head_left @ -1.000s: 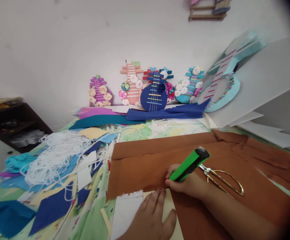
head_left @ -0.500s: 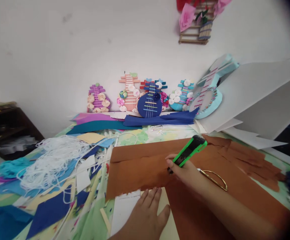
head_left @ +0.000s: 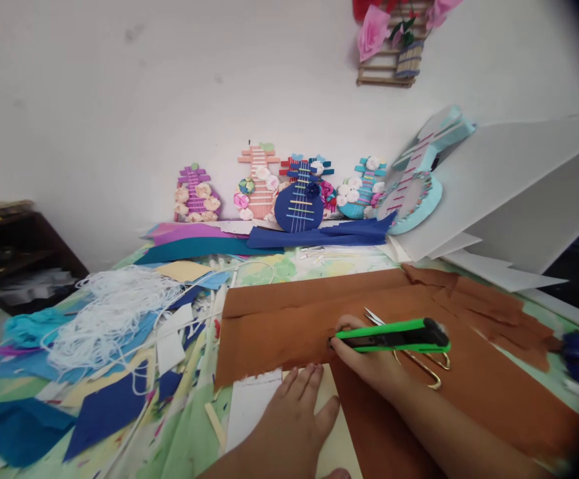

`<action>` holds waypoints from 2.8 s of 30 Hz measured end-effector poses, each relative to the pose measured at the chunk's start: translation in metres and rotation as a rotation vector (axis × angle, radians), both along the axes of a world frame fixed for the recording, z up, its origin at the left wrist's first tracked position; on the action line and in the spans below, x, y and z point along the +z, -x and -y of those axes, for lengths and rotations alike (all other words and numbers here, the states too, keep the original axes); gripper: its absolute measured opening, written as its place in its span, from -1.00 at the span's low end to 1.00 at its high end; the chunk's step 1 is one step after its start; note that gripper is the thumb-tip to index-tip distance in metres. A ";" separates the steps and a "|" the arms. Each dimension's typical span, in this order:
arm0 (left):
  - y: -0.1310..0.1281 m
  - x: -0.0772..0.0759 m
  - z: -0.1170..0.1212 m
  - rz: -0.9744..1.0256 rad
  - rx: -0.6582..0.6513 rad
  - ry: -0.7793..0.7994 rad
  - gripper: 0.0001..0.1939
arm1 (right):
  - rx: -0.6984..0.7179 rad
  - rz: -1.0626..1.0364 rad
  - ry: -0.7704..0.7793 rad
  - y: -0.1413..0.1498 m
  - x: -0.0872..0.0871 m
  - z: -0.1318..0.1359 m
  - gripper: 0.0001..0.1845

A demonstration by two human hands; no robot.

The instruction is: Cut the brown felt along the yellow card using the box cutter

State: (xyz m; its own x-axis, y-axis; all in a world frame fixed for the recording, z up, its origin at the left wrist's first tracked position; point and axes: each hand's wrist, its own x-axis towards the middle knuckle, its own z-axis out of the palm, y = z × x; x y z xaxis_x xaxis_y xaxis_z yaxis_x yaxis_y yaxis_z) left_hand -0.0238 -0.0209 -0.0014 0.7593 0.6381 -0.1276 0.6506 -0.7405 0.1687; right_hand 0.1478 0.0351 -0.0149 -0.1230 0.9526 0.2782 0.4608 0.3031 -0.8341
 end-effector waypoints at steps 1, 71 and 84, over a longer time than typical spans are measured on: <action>0.000 0.000 0.000 0.001 0.001 0.002 -0.34 | 0.014 -0.016 0.005 -0.001 -0.001 -0.001 -0.93; -0.001 0.000 0.000 0.062 0.028 0.030 -0.33 | 0.110 0.120 0.149 -0.004 -0.002 0.000 -0.70; 0.000 -0.002 -0.001 0.059 0.023 0.016 -0.33 | 0.107 0.100 0.158 -0.002 0.000 0.002 -0.72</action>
State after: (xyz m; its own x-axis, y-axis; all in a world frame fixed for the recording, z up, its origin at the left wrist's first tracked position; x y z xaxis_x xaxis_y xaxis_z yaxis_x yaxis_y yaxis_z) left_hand -0.0240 -0.0202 -0.0029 0.7510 0.6537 -0.0936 0.6560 -0.7224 0.2187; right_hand 0.1495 0.0336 -0.0150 -0.2451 0.9635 0.1079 0.5159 0.2238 -0.8269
